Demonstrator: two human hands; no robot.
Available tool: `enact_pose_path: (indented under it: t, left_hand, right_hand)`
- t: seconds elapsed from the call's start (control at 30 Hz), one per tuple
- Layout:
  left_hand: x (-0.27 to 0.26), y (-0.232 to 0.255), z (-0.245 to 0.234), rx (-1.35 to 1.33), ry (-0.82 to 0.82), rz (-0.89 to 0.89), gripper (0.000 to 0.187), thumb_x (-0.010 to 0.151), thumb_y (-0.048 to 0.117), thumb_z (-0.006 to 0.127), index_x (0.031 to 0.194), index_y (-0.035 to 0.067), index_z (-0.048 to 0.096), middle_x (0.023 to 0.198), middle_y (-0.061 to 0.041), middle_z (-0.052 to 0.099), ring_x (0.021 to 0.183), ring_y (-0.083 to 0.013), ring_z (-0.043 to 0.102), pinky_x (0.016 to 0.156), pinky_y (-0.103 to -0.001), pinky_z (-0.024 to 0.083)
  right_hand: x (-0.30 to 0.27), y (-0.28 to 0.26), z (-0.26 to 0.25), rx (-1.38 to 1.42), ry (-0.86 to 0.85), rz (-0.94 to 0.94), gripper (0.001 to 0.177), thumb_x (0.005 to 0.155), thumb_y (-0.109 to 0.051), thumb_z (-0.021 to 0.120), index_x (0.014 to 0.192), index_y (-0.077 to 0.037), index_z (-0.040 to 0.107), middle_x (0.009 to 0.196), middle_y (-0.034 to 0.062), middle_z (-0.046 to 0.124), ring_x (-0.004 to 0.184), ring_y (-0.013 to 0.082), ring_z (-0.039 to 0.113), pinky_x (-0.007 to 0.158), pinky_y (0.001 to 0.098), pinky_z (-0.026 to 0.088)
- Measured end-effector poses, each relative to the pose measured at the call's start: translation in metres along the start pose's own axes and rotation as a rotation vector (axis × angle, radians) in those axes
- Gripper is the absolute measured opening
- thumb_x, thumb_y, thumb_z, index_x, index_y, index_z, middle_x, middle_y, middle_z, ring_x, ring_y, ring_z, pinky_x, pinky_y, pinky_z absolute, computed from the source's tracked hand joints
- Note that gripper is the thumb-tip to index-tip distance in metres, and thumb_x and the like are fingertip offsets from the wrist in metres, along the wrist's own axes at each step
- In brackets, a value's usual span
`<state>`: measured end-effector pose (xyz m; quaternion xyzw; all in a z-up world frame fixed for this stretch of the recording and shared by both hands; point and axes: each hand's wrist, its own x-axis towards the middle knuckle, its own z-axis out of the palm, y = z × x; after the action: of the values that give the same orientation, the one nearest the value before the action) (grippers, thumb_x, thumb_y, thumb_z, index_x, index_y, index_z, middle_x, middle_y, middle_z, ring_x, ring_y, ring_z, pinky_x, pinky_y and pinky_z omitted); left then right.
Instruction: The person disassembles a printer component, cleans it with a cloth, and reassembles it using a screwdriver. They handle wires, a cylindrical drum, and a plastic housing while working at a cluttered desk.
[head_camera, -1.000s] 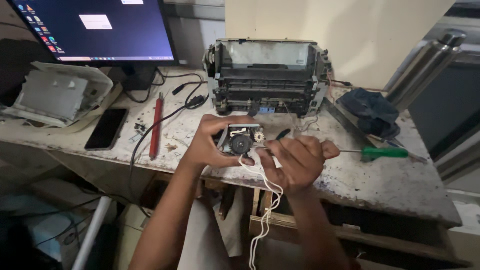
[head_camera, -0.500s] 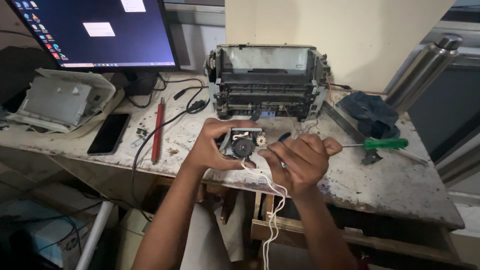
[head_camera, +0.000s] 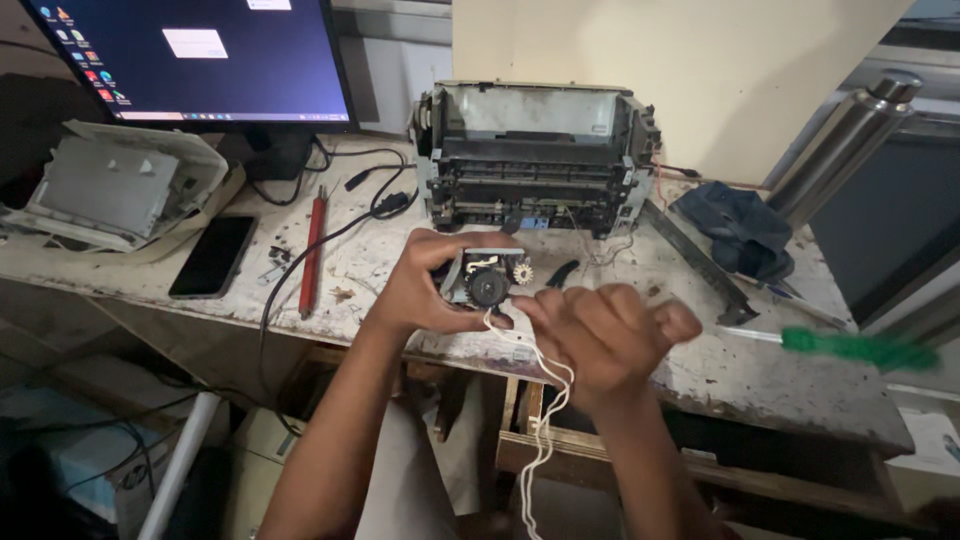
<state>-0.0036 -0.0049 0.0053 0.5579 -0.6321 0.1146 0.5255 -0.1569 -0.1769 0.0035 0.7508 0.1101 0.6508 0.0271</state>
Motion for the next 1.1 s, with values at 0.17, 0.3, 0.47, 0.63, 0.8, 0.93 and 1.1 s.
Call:
enact_pose_path:
  t: [0.17, 0.3, 0.47, 0.63, 0.8, 0.93, 1.1]
  left_hand:
    - [-0.001, 0.005, 0.004, 0.010, 0.032, 0.022, 0.067, 0.070, 0.027, 0.098, 0.123, -0.003, 0.070, 0.120, -0.015, 0.077, 0.107, -0.0247, 0.079, 0.098, -0.033, 0.061]
    - [-0.002, 0.014, 0.007, 0.036, 0.063, -0.014, 0.067, 0.069, 0.026, 0.098, 0.123, -0.002, 0.070, 0.119, -0.015, 0.077, 0.106, -0.0240, 0.079, 0.099, -0.033, 0.060]
    - [0.000, 0.016, 0.009, 0.101, 0.113, -0.018, 0.067, 0.068, 0.028, 0.098, 0.122, -0.002, 0.071, 0.117, -0.015, 0.077, 0.107, -0.0233, 0.079, 0.097, -0.033, 0.061]
    - [-0.010, 0.012, 0.010, 0.089, 0.151, -0.024, 0.069, 0.070, 0.031, 0.096, 0.124, -0.003, 0.070, 0.120, -0.017, 0.077, 0.109, -0.0253, 0.079, 0.099, -0.035, 0.060]
    - [-0.018, -0.003, 0.005, 0.133, 0.178, 0.050, 0.073, 0.069, 0.034, 0.096, 0.125, -0.004, 0.069, 0.122, -0.019, 0.075, 0.112, -0.0268, 0.077, 0.103, -0.036, 0.059]
    - [-0.023, -0.005, 0.004, 0.118, 0.179, 0.010, 0.075, 0.067, 0.036, 0.098, 0.124, -0.003, 0.069, 0.120, -0.018, 0.076, 0.108, -0.0257, 0.078, 0.101, -0.035, 0.061]
    - [-0.024, -0.004, 0.006, 0.152, 0.201, 0.043, 0.075, 0.068, 0.035, 0.098, 0.127, 0.000, 0.068, 0.124, -0.018, 0.075, 0.114, -0.0264, 0.076, 0.108, -0.039, 0.059]
  right_hand:
    - [0.003, -0.015, -0.024, -0.205, -0.142, -0.079, 0.019, 0.095, -0.034, 0.083, 0.090, -0.017, 0.077, 0.076, -0.0100, 0.057, 0.075, 0.0081, 0.050, 0.079, 0.0361, 0.021]
    - [0.006, -0.026, -0.026, -0.275, -0.191, -0.062, 0.015, 0.095, -0.024, 0.079, 0.082, -0.019, 0.073, 0.075, -0.0099, 0.057, 0.071, 0.0094, 0.050, 0.076, 0.0373, 0.022]
    - [0.011, -0.043, -0.031, -0.340, -0.227, 0.020, 0.012, 0.097, -0.026, 0.076, 0.097, -0.014, 0.078, 0.081, -0.0075, 0.059, 0.076, 0.0101, 0.053, 0.078, 0.0364, 0.022]
    - [0.010, -0.053, -0.030, -0.233, -0.232, 0.152, 0.015, 0.092, -0.024, 0.072, 0.100, -0.013, 0.079, 0.082, -0.0066, 0.061, 0.077, 0.0119, 0.053, 0.081, 0.0389, 0.024]
    - [-0.012, -0.051, -0.010, -0.006, -0.146, 0.321, 0.012, 0.094, -0.026, 0.071, 0.098, -0.017, 0.077, 0.082, -0.0062, 0.066, 0.079, 0.0156, 0.054, 0.086, 0.0392, 0.025]
    - [-0.031, -0.016, 0.021, 0.091, -0.025, 0.336, 0.012, 0.099, -0.027, 0.069, 0.101, -0.016, 0.076, 0.087, -0.0032, 0.071, 0.082, 0.0158, 0.058, 0.096, 0.0412, 0.032]
    - [-0.030, 0.051, 0.037, 0.299, -0.370, 0.189, 0.015, 0.099, -0.027, 0.070, 0.097, -0.014, 0.077, 0.088, 0.0024, 0.070, 0.086, 0.0193, 0.061, 0.094, 0.0427, 0.040]
